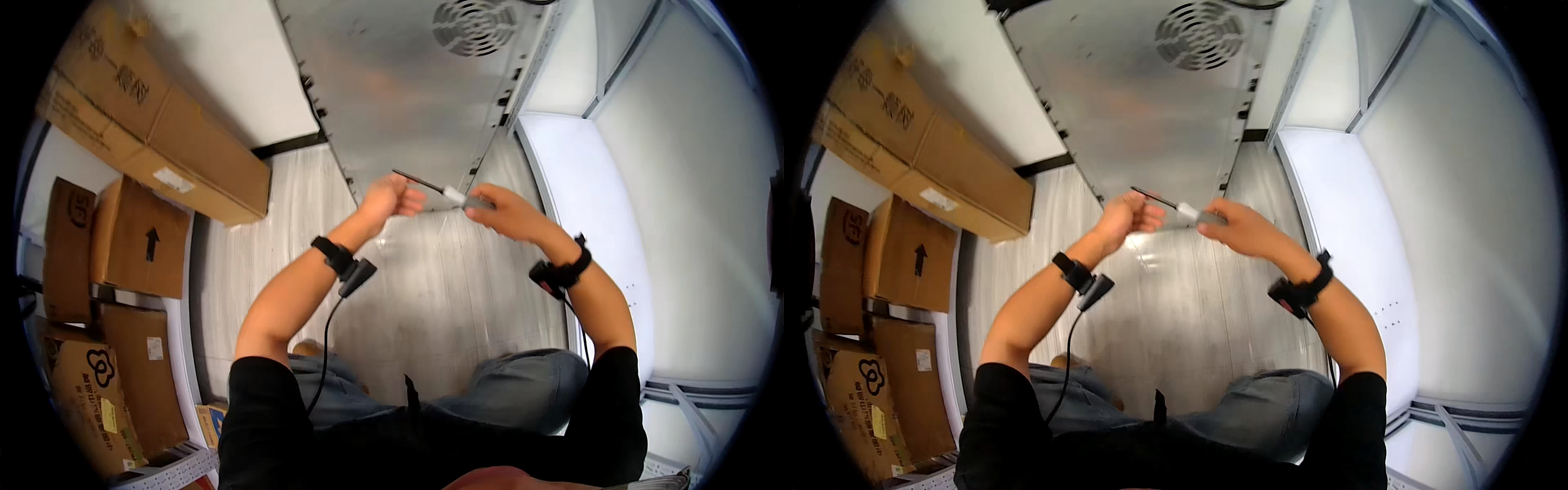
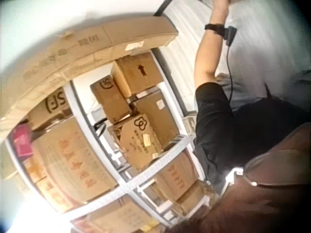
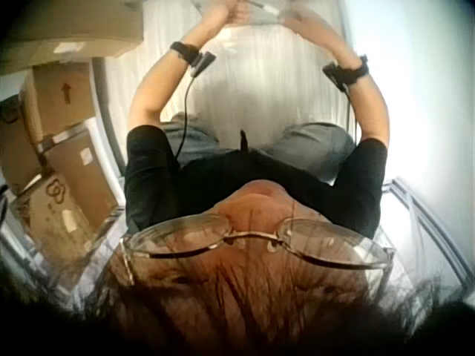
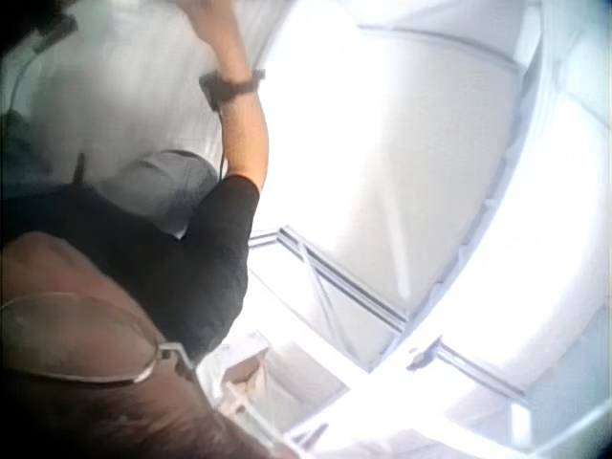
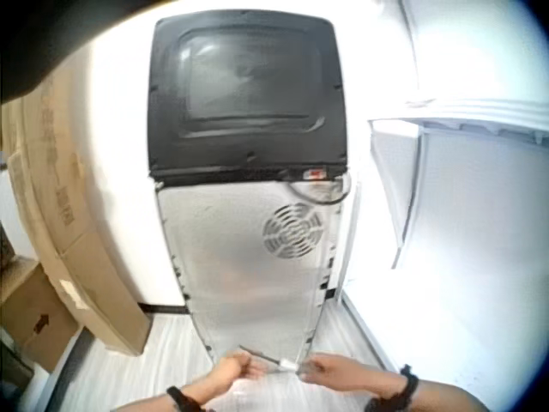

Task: The person uses a screwdriver to fasten screws into the back panel of a white appliance, likely a refrigerator or freezer, securing it to a wall or frame. The person repeatedly picks up screws and tightens them at various points along the panel's edge.

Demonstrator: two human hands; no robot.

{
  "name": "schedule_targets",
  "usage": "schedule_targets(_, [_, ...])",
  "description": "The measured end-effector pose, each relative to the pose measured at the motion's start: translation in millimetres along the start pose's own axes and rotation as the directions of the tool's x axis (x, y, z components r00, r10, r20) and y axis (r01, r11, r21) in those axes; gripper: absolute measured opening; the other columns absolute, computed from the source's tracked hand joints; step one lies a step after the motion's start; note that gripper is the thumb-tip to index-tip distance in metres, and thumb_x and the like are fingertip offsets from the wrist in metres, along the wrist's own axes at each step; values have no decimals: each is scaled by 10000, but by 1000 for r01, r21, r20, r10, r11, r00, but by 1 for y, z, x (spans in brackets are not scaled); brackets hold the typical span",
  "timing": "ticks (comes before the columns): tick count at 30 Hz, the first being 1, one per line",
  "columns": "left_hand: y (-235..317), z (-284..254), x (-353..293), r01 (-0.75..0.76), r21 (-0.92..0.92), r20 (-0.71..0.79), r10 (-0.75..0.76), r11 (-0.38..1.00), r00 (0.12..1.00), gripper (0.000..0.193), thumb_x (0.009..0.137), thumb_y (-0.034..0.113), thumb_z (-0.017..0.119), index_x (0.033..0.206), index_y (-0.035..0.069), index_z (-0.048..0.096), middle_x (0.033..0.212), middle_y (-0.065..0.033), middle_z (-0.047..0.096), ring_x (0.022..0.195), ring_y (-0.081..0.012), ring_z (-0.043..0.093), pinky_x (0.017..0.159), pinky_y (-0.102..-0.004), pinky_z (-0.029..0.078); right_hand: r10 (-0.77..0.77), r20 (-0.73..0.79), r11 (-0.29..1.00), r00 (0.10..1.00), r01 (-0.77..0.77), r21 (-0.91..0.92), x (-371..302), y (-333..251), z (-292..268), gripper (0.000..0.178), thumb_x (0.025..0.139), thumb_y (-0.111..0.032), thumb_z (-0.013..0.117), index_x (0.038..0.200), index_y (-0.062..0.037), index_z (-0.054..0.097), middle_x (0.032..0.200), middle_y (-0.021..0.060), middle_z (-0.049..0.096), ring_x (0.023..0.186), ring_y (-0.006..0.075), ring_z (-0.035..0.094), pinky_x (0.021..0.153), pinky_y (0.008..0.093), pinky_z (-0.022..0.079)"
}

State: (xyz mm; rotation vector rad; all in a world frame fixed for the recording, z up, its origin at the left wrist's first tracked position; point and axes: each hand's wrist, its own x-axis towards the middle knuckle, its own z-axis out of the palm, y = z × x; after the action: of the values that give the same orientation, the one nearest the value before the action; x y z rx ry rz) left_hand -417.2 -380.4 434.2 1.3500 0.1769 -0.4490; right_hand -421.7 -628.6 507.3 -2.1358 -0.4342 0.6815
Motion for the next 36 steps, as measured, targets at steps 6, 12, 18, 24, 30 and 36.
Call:
schedule_targets(6, [-21, -95, 2, 75, -315, -86, -107, 946, 991, 336, 960, 106, 256, 1172, 4, 496, 1008, -150, 634, 805, -207, 643, 768, -323, 549, 200, 8, 979, 980, -200, -26, 73, -64, 85, 266, 887, -303, 612, 1002, -69, 558, 660, -18, 500, 528, 69, 422, 452, 223, 328])
schedule_targets(12, [-89, -134, 25, 168, -545, -49, -231, 821, 972, 330, 977, 151, 276, 1168, 10, 504, 1012, -155, 630, 839, -248, 648, 780, -352, 541, 401, 29, 898, 916, -399, 183, 100, -28, 178, 353, 892, -370, 584, 1039, -53, 534, 684, 21, 543, 541, 106, 491, 444, 252, 366])
schedule_targets(18, [-127, -155, 37, 272, -407, -75, -329, 872, 941, 338, 990, 196, 283, 1177, 30, 511, 961, -126, 623, 822, -246, 645, 763, -362, 532, 525, 107, 617, 845, -464, 635, 103, 23, 260, 303, 939, -375, 515, 1066, -100, 532, 788, 15, 555, 591, 112, 534, 509, 264, 410])
schedule_targets(24, [-137, -156, 56, 186, -254, -122, -222, 949, 967, 237, 987, 195, 417, 1124, 71, 566, 916, -73, 625, 770, -203, 659, 716, -338, 540, 544, 73, 445, 836, -361, 820, 110, 33, 299, 272, 980, -340, 447, 1125, -119, 510, 835, 13, 570, 696, 114, 578, 596, 274, 460])
schedule_targets(30, [-135, -161, 67, 144, -102, -151, -159, 984, 976, 264, 969, 204, 492, 1182, 66, 565, 916, -65, 633, 695, -179, 672, 600, -294, 547, 495, 89, 290, 865, -260, 921, 122, 38, 317, 266, 989, -332, 428, 1130, -112, 480, 860, 32, 570, 720, 133, 559, 612, 286, 451])
schedule_targets(36, [-139, -161, 74, 155, -65, -162, -164, 986, 973, 299, 966, 221, 499, 1204, 47, 552, 921, -66, 635, 671, -181, 670, 598, -301, 547, 498, 95, 252, 862, -249, 935, 126, 39, 318, 280, 992, -349, 417, 1126, -112, 484, 852, 38, 568, 712, 134, 545, 602, 285, 445])
